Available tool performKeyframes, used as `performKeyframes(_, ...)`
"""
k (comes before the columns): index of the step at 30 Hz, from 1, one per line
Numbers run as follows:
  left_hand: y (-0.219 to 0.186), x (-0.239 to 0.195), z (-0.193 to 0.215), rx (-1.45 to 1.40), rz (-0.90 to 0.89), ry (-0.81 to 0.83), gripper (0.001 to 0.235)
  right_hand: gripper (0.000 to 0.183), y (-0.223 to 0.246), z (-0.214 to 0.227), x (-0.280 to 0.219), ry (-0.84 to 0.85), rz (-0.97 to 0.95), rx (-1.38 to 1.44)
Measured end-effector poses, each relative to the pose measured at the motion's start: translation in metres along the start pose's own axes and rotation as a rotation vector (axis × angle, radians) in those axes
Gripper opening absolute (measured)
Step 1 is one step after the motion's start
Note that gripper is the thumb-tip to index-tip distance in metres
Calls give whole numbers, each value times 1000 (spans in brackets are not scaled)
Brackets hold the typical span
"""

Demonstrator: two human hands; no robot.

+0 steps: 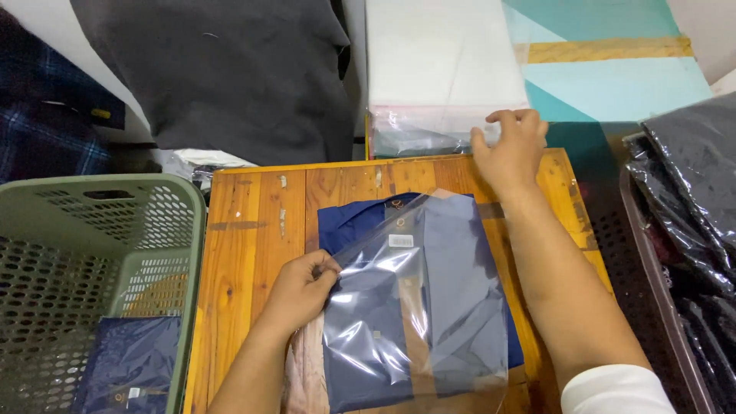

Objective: Folding a blue shirt and placing it into a clear plastic bag for final packaging.

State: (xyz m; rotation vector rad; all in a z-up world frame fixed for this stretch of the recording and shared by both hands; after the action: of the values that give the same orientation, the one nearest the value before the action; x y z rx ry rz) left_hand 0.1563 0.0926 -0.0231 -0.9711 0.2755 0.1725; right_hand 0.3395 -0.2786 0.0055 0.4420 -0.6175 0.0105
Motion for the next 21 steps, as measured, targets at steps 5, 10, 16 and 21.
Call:
performKeyframes(5, -4, -4, -1, 43, -24, 5, 22, 28, -40, -48, 15, 239, -95, 4)
performKeyframes(10, -6, -5, -1, 66, -36, 11, 22, 50, -13, -35, 21, 421, 20, 168)
performKeyframes(16, 6, -1, -2, -5, 18, 14, 19, 58, -29, 8, 8, 129, -50, 103)
performKeyframes(21, 26, 2, -9, -124, 80, -3, 39, 54, -2, 64, -49, 197, -115, 261)
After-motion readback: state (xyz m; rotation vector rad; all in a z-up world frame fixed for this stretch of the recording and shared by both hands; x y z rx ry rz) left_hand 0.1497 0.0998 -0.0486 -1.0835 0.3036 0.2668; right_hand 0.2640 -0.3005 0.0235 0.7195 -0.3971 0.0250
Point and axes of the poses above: each hand's wrist, its own x-axis towards the middle knuckle, its own z-axis out of the back of the hand, y = z × x, the point moved 9 cm from there along x, towards the middle knuckle, and after that the axes turned 7 degrees about x, right-handed, at the moved point
